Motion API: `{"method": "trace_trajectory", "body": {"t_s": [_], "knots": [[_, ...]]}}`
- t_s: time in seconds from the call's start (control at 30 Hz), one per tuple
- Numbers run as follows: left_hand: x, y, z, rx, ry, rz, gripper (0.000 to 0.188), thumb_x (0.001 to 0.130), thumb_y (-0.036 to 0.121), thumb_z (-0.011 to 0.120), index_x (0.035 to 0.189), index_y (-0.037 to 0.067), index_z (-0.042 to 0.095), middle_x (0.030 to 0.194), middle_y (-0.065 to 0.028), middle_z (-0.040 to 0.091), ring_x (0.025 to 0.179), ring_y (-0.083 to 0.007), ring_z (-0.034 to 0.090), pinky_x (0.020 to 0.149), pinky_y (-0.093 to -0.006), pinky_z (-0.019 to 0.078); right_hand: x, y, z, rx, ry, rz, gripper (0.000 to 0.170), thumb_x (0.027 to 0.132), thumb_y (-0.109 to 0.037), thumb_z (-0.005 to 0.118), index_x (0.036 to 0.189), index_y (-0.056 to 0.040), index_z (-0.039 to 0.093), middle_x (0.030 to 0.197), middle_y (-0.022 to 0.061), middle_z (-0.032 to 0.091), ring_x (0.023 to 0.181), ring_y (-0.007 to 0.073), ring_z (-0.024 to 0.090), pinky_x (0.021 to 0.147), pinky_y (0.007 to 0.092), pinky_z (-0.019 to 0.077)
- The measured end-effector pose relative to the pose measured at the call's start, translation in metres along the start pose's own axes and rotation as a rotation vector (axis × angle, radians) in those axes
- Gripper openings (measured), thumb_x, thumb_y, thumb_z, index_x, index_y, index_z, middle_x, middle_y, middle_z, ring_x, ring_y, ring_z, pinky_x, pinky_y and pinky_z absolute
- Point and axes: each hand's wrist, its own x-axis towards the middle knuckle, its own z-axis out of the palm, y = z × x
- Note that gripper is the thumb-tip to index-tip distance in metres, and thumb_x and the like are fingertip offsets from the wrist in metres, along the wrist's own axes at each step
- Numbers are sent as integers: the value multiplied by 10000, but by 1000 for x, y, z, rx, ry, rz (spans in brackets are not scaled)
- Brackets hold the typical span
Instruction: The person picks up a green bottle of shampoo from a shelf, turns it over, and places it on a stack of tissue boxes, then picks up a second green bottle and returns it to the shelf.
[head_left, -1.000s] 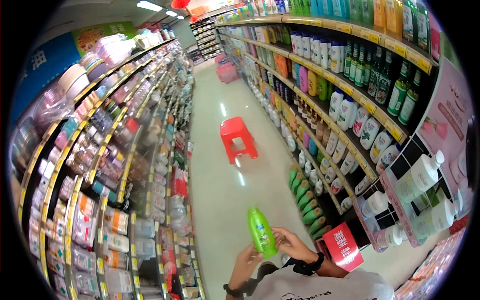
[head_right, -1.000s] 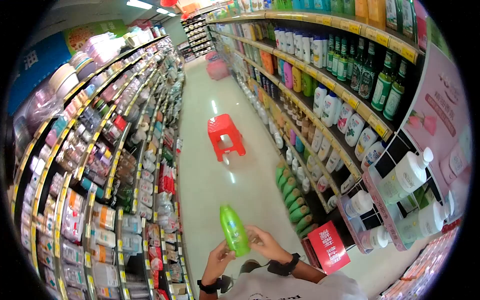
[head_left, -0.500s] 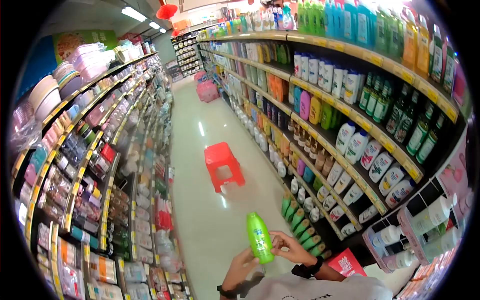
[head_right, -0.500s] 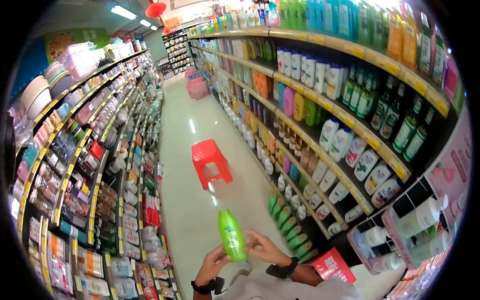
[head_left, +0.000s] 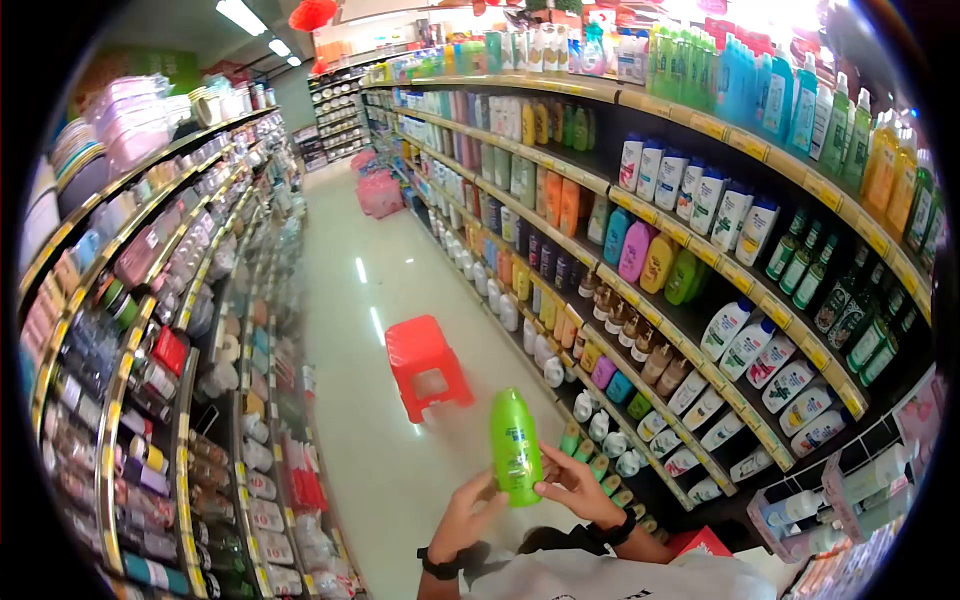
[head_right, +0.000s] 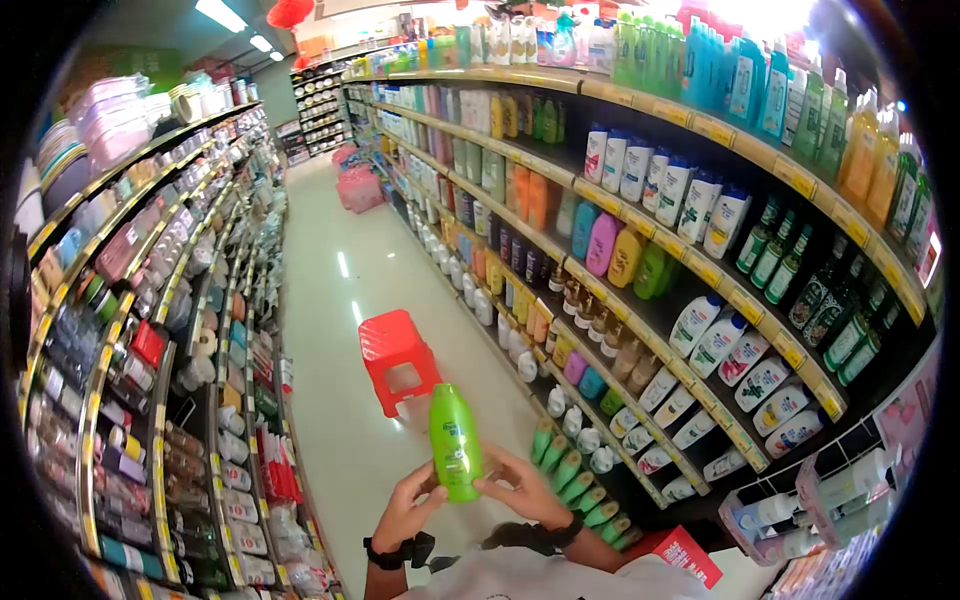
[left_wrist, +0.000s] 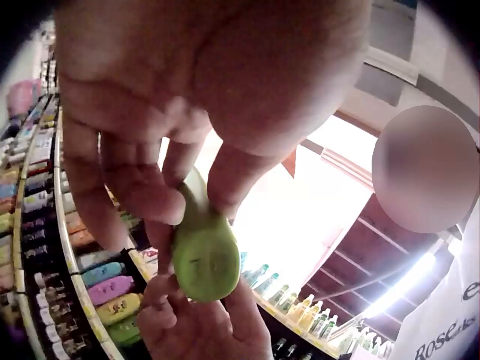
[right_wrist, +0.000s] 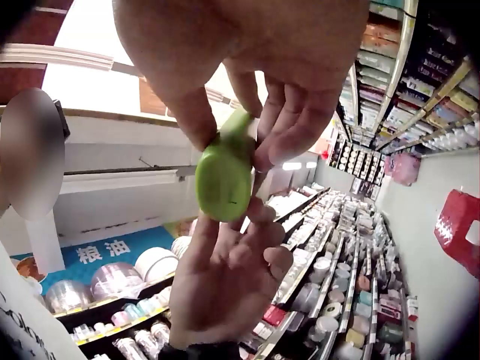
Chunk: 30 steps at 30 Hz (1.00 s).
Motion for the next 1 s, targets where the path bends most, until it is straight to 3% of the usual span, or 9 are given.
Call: {"method": "trace_trajectory", "body": {"t_s": [0.1, 0.27, 0.4, 0.57, 0.67, 0.8, 1.0], "knots": [[43, -5, -18, -27, -69, 8, 458, 971, 144, 609, 1385, -20, 498, 1175, -84, 627, 1014, -155, 604, 901, -326, 488, 31, -4, -9, -22, 62, -10, 647, 911, -51, 699, 1484, -15, 400, 1259, 42, 594, 1056, 110, 576, 895, 300, 476], [119, -9, -38, -33, -131, -4, 468, 968, 143, 614, 1387, -27, 495, 1151, -89, 629, 992, -160, 615, 876, -316, 496, 83, -5, -31, -83, 193, -69, 687, 884, -3, 711, 1492, -16, 393, 1044, 23, 593, 832, 76, 535, 772, 250, 472], [186, -10, -52, 42, -143, 4, 453, 962, 105, 615, 1373, -46, 500, 1184, -88, 608, 1020, -143, 597, 900, -309, 492, 136, -11, -52, -67, 304, -99, 654, 872, 13, 714, 1465, -16, 440, 1023, 38, 620, 771, 78, 537, 720, 243, 461], [282, 2, -70, 134, -121, 110, 433, 956, 86, 605, 1355, -51, 512, 1191, -101, 611, 1049, -150, 584, 905, -302, 482, 215, -6, -95, -122, 361, -138, 637, 848, -13, 743, 1432, -23, 491, 1048, 54, 632, 739, 74, 534, 707, 238, 461], [346, -21, -85, 119, -169, 163, 483, 951, 120, 631, 1382, -44, 489, 1136, -116, 621, 971, -179, 611, 862, -302, 495, 265, -8, -125, -213, 414, -159, 666, 811, -55, 786, 1419, -45, 516, 980, 46, 624, 709, 70, 523, 701, 231, 452], [416, -13, -86, 123, -197, 146, 481, 943, 97, 635, 1379, -47, 490, 1105, -106, 617, 955, -173, 610, 849, -295, 491, 316, -8, -166, -300, 446, -175, 641, 800, -67, 800, 1390, -48, 552, 881, 34, 610, 682, 79, 511, 678, 233, 449], [499, -14, -94, 132, -205, 103, 455, 911, 56, 639, 1341, -39, 522, 1089, -80, 589, 964, -145, 583, 855, -280, 469, 378, -13, -206, -368, 516, -194, 654, 790, -65, 806, 1393, -55, 551, 899, 43, 613, 690, 85, 518, 670, 231, 449]]}}
